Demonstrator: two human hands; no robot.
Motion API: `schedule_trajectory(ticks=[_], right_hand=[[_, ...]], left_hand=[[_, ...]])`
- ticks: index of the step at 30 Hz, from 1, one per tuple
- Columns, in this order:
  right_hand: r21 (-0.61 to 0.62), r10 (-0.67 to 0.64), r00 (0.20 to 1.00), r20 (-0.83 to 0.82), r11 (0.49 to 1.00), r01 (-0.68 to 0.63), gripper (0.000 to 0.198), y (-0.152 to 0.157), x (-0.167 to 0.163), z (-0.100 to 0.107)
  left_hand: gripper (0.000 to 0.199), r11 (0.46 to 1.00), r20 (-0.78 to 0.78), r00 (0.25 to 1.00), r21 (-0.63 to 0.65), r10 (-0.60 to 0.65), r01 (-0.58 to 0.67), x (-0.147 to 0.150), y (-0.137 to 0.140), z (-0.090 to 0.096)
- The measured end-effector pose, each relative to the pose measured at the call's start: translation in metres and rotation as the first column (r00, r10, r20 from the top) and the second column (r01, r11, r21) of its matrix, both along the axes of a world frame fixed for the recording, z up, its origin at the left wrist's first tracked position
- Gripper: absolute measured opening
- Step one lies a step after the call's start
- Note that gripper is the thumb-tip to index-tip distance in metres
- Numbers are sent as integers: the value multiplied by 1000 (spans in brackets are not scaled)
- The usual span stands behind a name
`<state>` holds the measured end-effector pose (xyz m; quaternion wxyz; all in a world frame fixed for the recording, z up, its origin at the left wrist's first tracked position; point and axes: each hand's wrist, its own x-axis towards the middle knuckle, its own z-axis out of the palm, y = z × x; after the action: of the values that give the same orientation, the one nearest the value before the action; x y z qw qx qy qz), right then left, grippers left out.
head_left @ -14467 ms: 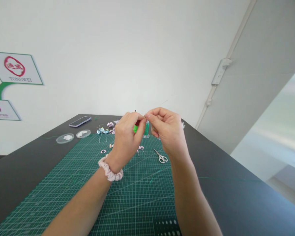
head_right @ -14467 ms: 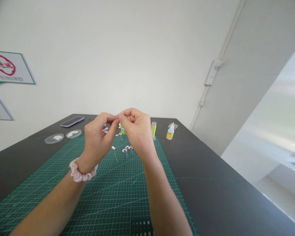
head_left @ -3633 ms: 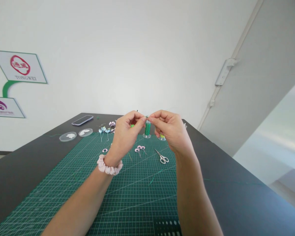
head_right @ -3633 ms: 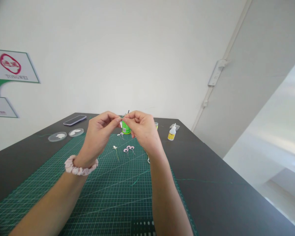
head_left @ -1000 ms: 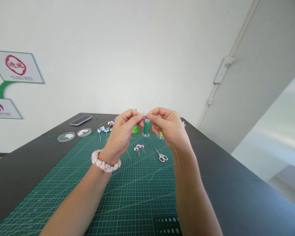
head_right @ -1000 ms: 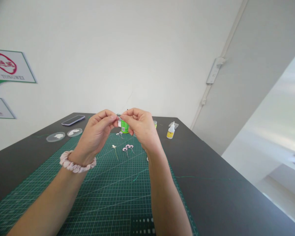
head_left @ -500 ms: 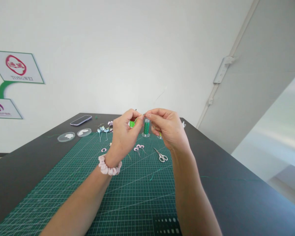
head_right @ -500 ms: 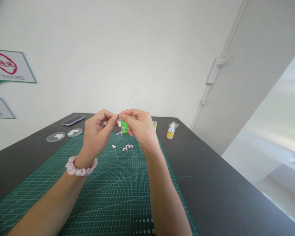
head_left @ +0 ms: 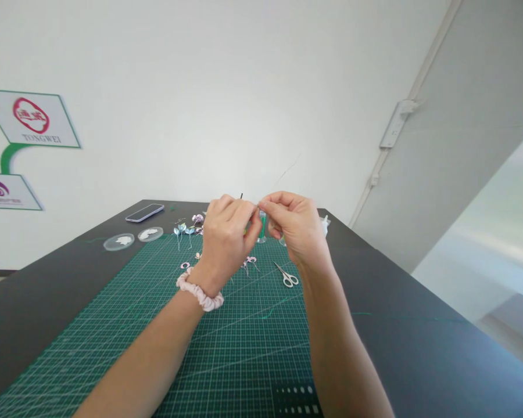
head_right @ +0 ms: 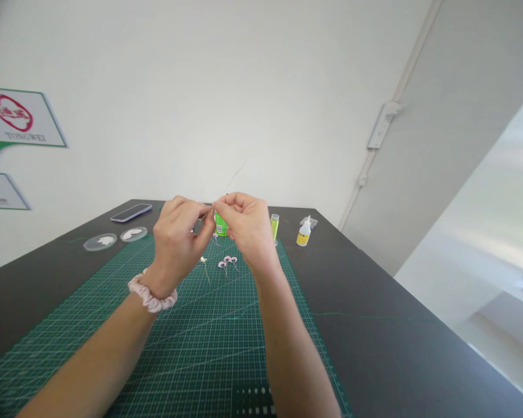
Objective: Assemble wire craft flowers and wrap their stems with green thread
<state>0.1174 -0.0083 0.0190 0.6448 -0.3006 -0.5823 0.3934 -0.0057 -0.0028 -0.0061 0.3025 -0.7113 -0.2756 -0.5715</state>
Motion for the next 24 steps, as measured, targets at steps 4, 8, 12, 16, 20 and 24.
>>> schedule_trajectory(ticks=[4,8,12,16,20,24], right_hand=[[11,-10,1000,7,1000,10,13,0,0,0],[45,64,998,-9,997,-64,13,1,2,0],[58,114,993,5,992,-114,12,0,4,-1],[67,128,991,27,989,-129,13,-1,3,-1],[56,150,989,1,987,-150,14,0,4,-1],[28,167,986,-19,986,-166,12,-1,6,-1]], left_hand=[[18,941,177,966,-250,-189,230,0,-4,4],[26,469,580,691,-510,-431,721,-4,-4,10],[26,18,816,410,-442,-408,897,-7,-3,15],[21,-98,857,357,-418,-372,903,-7,-4,16],[21,-79,871,342,-392,-353,917,-6,-6,16],[18,-16,873,350,-377,-341,926,-7,-5,16]])
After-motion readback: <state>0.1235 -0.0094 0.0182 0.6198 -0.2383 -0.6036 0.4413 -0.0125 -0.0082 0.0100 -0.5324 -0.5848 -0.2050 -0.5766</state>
